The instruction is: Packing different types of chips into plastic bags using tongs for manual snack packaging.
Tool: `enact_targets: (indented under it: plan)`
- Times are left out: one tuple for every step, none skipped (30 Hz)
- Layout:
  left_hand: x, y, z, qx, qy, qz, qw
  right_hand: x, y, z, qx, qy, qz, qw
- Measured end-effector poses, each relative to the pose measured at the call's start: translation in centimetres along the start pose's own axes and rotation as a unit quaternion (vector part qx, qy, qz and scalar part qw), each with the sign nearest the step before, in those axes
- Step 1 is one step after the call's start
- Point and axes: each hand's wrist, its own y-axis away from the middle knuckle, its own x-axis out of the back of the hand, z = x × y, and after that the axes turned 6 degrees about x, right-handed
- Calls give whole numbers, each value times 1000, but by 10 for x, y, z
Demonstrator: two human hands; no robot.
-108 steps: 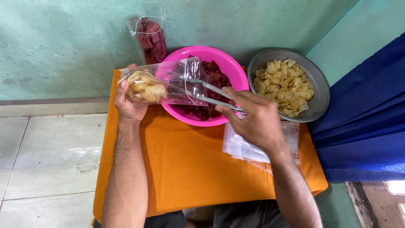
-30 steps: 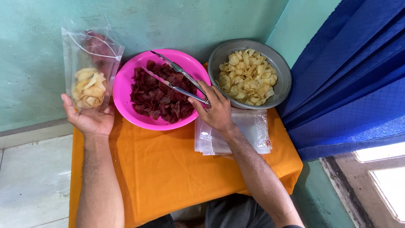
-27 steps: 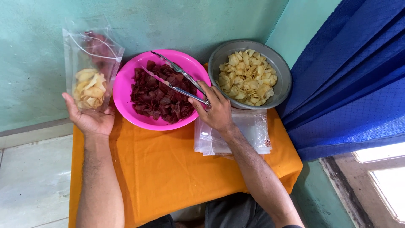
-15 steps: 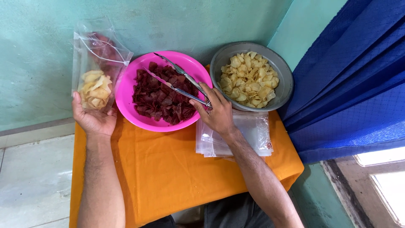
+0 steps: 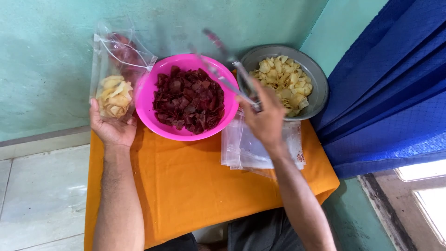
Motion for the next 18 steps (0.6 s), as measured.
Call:
enact_targets:
  plan:
    - [1, -1, 0, 0, 1, 0, 1000, 16, -5, 5, 1, 0, 0, 1000]
    - [1, -2, 1, 6, 4, 3, 1000, 32, -9, 10, -20, 14, -22, 999]
    - [2, -3, 2, 13, 9, 6, 1000, 49, -14, 14, -40, 27, -45, 998]
    - [3, -4, 2, 12, 10, 6, 1000, 59, -17, 19, -39, 27, -45, 998]
    - [4, -5, 2, 14, 9, 5, 1000, 71, -19, 23, -55, 79, -74, 993]
    - [6, -6, 1, 16, 7, 4, 1000, 83, -20, 27, -71, 131, -101, 984]
    - [5, -6, 0, 16, 9, 3, 1000, 89, -15, 36, -69, 132, -101, 984]
    - [5, -5, 0, 17, 13, 2, 1000, 95, -10, 46, -130, 200, -150, 960]
    - [5, -5, 1, 16, 16, 2, 1000, 100, -5, 55, -189, 264, -197, 925]
    - [4, -5, 0, 16, 17, 2, 1000, 102, -2, 59, -187, 264, -196, 926]
    - [4, -5, 1, 17, 18, 0, 1000, 103, 1, 63, -181, 310, -232, 904]
    - [4, -4, 1, 19, 18, -1, 1000, 104, 4, 66, -174, 355, -267, 879]
    - [3, -3, 2, 17, 19, 0, 1000, 102, 10, 73, -173, 354, -267, 879]
    - [2, -3, 2, 17, 14, 0, 1000, 100, 17, 81, -129, 390, -283, 867]
    - [1, -2, 2, 19, 9, 0, 1000, 99, 24, 88, -85, 426, -299, 850]
    - [2, -2, 1, 18, 10, 0, 1000, 96, 26, 93, -84, 426, -299, 850]
    - [3, -2, 1, 18, 13, 1, 1000, 93, 28, 98, -48, 442, -291, 847]
    - [3, -2, 1, 19, 16, 2, 1000, 89, 30, 102, -11, 458, -282, 843]
